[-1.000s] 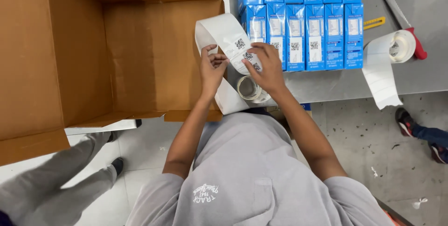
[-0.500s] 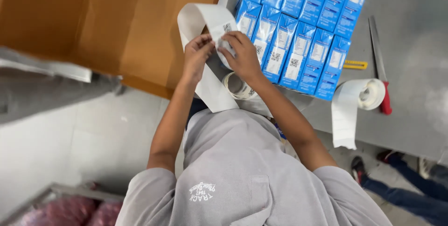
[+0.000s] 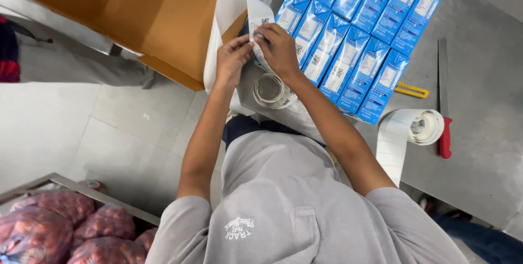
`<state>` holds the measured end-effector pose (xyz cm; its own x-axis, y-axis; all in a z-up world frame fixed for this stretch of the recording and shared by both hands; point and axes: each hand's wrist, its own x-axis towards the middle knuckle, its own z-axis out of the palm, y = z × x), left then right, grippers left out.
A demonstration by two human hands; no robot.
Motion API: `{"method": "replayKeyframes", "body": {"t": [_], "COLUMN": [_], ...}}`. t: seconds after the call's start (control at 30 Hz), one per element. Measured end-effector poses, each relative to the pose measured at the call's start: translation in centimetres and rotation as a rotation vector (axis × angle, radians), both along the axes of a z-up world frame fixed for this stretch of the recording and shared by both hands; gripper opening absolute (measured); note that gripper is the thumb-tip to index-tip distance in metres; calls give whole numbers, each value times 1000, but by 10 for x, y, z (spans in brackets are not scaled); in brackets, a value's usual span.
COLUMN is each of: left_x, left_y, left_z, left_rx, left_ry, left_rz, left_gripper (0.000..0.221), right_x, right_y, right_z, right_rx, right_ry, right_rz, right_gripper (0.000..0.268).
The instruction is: The person is packing blue boxes of milk into a larger cardboard shipping carton and applying labels to them.
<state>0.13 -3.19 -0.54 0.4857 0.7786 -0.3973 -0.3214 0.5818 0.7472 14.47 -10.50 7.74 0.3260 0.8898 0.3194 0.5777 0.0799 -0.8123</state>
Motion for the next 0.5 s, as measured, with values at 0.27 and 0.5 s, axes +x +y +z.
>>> {"method": "replayKeyframes", "body": {"t": [0.27, 0.5], "left_x": [1, 2], "left_y": [15, 33], "left_z": [23, 37], "left_rx": [-1, 341], "left_ry": [5, 55], "left_rz": [-33, -190], "left_gripper": [25, 21], "right_x": [-3, 4], "right_y": [7, 11], "right_z": [23, 29], "right_rx": [79, 61], "right_ry": [-146, -451], "right_rz": [-36, 23], "right_gripper": [16, 21]}}
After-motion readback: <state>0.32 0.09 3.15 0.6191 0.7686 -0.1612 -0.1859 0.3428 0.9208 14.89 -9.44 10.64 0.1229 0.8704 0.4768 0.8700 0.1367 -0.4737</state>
